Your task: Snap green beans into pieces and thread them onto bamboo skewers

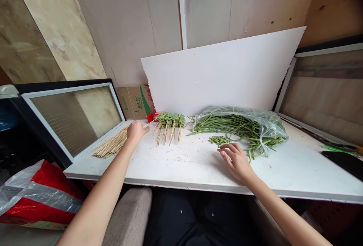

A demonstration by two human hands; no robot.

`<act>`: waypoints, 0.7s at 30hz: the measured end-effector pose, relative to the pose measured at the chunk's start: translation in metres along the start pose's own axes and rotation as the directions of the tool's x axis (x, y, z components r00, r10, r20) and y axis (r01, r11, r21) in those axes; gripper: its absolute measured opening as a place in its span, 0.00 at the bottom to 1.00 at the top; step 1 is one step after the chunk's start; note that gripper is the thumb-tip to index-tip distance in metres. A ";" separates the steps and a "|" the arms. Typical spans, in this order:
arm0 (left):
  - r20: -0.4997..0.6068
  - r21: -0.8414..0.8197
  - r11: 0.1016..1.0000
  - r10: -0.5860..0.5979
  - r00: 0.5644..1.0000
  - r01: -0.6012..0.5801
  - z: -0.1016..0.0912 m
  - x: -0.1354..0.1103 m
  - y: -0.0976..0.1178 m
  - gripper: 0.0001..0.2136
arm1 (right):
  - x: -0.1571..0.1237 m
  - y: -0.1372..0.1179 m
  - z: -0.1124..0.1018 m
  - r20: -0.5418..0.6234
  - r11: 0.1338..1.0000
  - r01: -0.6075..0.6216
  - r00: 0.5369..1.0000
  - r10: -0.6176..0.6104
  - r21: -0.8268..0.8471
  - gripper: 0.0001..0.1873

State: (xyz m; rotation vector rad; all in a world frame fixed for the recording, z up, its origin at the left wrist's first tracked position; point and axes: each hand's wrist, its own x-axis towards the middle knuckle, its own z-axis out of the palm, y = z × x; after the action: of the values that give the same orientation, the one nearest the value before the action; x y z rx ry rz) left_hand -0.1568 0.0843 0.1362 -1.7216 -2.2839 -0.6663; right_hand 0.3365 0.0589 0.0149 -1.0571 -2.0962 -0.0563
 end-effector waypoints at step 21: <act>0.068 0.235 0.964 -0.141 0.988 0.122 0.052 0.055 0.074 0.12 | -0.001 -0.005 -0.005 0.024 0.999 0.006 1.000 -0.005 -0.042 0.21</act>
State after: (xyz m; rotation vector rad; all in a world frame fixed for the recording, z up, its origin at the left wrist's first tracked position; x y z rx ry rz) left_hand -0.0976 0.1719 0.1306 -1.5287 -2.4386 -0.3387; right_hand 0.3360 0.0530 0.0189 -1.0815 -2.1276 -0.0912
